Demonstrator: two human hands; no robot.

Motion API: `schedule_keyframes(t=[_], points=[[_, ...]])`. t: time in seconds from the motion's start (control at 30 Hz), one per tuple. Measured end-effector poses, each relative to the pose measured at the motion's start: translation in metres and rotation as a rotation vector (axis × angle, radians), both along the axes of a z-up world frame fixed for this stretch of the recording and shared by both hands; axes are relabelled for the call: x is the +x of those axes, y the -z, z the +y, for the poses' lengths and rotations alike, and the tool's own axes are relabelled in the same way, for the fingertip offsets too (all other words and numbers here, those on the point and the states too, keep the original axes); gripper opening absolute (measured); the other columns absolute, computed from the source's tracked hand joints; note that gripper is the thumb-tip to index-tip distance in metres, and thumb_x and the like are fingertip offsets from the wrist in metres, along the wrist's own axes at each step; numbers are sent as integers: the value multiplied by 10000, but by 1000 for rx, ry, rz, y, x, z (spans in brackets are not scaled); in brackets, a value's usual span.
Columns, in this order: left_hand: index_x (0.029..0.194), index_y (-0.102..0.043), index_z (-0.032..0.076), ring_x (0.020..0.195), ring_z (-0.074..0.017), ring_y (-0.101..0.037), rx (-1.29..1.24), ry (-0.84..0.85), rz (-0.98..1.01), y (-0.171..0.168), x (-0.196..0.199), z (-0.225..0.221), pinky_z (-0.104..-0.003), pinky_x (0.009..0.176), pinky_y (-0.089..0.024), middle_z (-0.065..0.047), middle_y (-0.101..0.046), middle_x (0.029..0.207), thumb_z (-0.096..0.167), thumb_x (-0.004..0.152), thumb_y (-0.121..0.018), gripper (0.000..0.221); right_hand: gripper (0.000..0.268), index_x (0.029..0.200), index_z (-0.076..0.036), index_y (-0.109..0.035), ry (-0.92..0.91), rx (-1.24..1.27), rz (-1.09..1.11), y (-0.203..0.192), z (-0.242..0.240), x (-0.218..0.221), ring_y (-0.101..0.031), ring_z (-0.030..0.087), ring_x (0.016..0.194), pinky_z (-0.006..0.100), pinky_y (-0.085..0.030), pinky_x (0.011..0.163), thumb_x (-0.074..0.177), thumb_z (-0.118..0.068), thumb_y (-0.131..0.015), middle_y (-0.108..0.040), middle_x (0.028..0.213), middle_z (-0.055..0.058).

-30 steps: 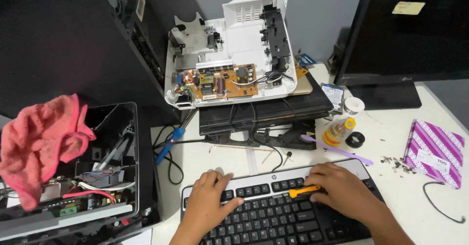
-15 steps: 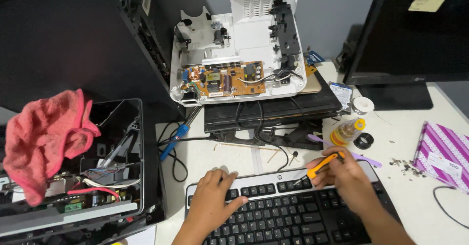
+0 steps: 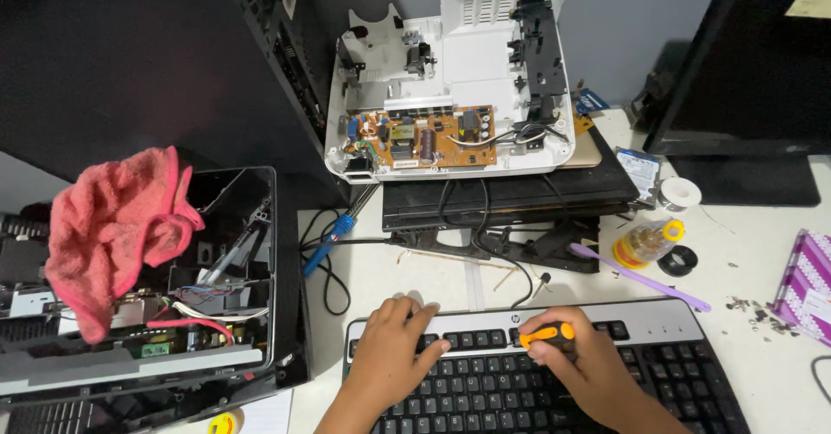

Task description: Disassembling a computer keyboard using a small screwdriver to pry open the casing

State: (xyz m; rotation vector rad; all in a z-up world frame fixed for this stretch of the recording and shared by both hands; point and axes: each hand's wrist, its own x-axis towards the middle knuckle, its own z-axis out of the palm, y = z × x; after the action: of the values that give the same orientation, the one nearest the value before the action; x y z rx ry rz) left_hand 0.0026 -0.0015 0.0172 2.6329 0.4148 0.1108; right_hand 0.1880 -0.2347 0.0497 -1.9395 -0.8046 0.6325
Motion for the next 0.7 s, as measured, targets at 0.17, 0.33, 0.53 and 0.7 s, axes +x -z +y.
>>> schedule_keyframes(t=[0.17, 0.33, 0.53, 0.7], points=[[1437, -556, 122, 1157, -303, -490, 5, -1, -28, 1, -1, 0, -473, 975, -416, -88, -550, 1217, 486, 1011, -566, 561, 256, 1134, -268, -668, -140, -170, -135, 0, 13, 4, -838, 86, 896, 245, -545, 871, 884, -326, -666, -865, 1054, -141], [1442, -553, 122, 1152, -307, -486, 10, -5, -54, 6, -2, 1, -476, 958, -416, -88, -549, 1210, 516, 1005, -571, 588, 265, 1103, -297, -651, -182, -265, -158, -17, 33, 1, -790, 75, 758, 205, -548, 798, 857, -303, -748, -862, 956, -165], [1438, -552, 105, 1157, -317, -479, -9, 10, -70, 5, -3, 3, -490, 970, -409, -103, -545, 1214, 494, 1007, -588, 581, 335, 1227, -333, -565, -215, -447, -191, -20, 40, 5, -712, 98, 663, 255, -513, 724, 910, -397, -652, -818, 1011, -234], [1413, -571, 98, 1102, -316, -517, 8, -22, -111, 12, -2, 3, -490, 932, -445, -102, -559, 1159, 508, 982, -633, 598, 318, 1213, -341, -594, -312, -347, -379, -9, 39, 7, -772, 207, 754, 307, -540, 743, 918, -456, -628, -833, 1003, -150]])
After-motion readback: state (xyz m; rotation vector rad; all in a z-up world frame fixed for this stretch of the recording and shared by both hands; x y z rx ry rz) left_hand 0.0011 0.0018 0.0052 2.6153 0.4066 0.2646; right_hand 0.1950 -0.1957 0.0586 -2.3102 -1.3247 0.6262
